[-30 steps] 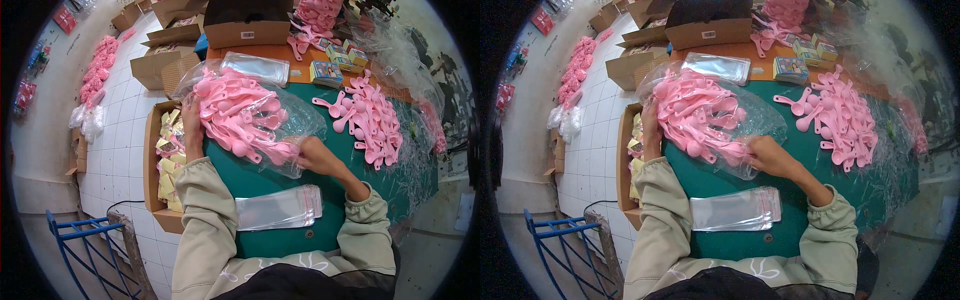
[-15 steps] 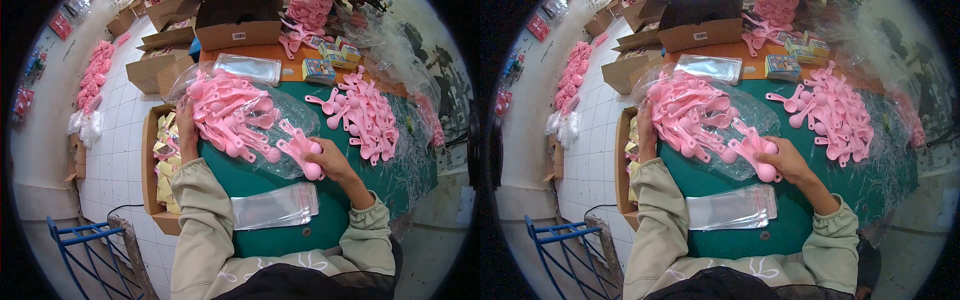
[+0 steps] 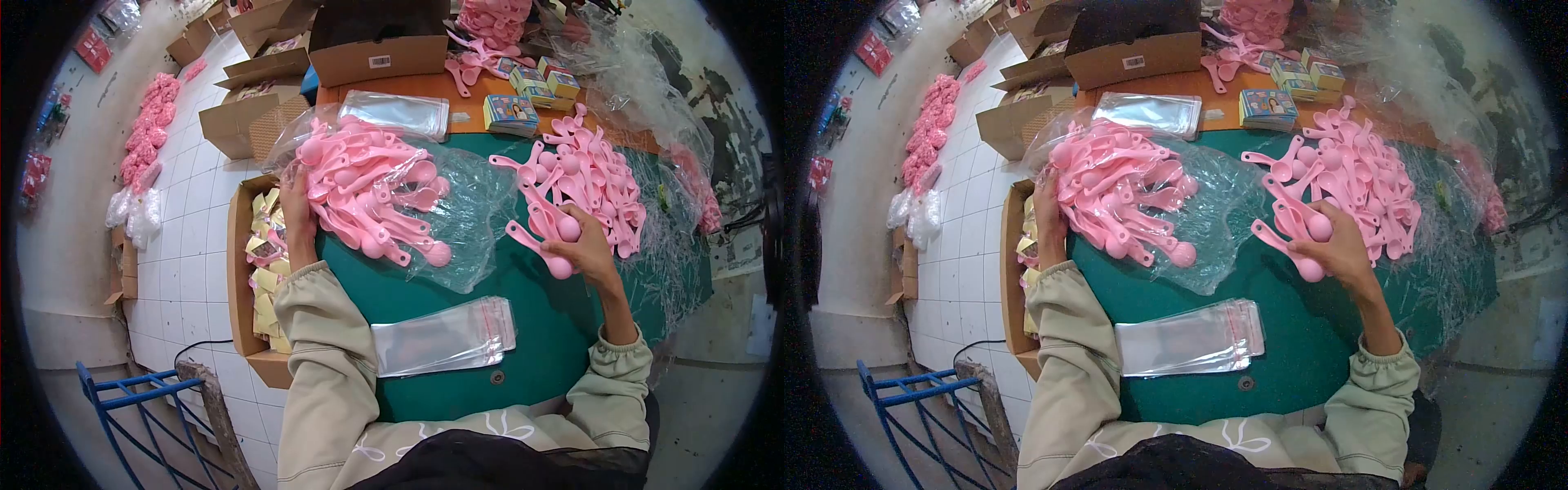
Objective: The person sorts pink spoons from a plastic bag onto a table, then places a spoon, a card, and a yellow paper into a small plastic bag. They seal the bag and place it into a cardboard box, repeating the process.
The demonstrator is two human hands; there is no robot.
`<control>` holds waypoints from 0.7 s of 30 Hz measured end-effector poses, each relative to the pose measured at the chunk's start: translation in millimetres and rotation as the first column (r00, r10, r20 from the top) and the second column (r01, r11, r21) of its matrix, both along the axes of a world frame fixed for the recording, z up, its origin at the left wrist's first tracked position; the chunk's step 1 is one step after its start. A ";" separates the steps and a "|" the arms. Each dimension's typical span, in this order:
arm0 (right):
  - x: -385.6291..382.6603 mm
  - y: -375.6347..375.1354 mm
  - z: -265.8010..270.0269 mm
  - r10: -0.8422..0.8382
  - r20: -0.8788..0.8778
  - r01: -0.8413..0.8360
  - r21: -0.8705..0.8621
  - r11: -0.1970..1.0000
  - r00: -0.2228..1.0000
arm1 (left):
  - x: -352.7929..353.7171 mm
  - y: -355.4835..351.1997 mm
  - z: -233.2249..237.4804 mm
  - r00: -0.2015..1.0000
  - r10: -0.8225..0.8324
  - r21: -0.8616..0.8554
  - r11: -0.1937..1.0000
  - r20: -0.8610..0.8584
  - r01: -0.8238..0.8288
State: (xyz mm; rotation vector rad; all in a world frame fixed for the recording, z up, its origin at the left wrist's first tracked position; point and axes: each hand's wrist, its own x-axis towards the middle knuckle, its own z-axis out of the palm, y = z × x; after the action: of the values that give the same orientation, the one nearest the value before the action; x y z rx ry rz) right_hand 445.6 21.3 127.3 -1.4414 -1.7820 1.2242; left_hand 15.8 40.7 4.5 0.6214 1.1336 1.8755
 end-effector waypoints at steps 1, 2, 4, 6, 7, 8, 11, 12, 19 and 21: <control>3.4 4.0 -0.6 -0.016 0.064 0.014 0.035 0.999 0.998 | -0.3 0.3 -0.4 1.000 -0.007 0.010 1.000 0.002 0.007; 7.7 8.4 1.6 -0.048 0.051 0.046 0.052 0.998 0.998 | -0.4 0.4 -1.0 1.000 -0.013 0.020 1.000 0.004 0.013; 20.1 21.5 7.4 -0.107 0.022 0.105 0.088 0.991 0.994 | -1.4 1.0 -2.0 1.000 -0.019 0.036 0.999 -0.001 0.019; 53.1 53.4 9.1 -0.226 0.123 0.210 0.131 0.969 0.966 | -1.5 0.8 -2.8 1.000 -0.017 0.042 0.999 -0.013 0.018; 65.4 67.4 14.9 -0.247 0.219 0.205 0.198 0.959 0.944 | -0.5 0.4 -1.9 1.000 -0.015 0.049 0.999 -0.009 0.015; 74.7 74.6 15.7 -0.307 0.340 0.124 0.467 0.876 0.889 | 0.2 -0.4 -1.2 1.000 -0.002 0.039 0.999 -0.015 0.003; 74.8 81.4 17.3 -0.463 0.489 -0.163 0.797 0.582 0.739 | 3.4 -2.6 4.2 0.996 0.054 -0.011 0.998 -0.065 -0.055; 59.8 69.0 16.6 -0.417 0.511 -0.161 0.755 0.635 0.752 | 2.2 -1.3 2.4 0.996 0.060 -0.009 0.998 -0.068 -0.061; -112.0 3.6 -40.0 0.541 0.480 -0.723 0.476 0.500 0.691 | 1.7 0.3 0.1 1.000 0.013 0.022 1.000 0.003 -0.013; -143.6 4.8 -44.9 0.407 0.533 -0.668 0.633 0.391 0.742 | 2.7 -0.8 1.8 1.000 0.004 0.027 1.000 0.003 -0.004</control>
State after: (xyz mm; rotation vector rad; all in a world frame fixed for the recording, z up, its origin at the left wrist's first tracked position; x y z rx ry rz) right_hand 302.0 26.1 82.4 -0.4724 -2.6624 0.2455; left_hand 18.5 39.9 6.3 0.6323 1.1097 1.8971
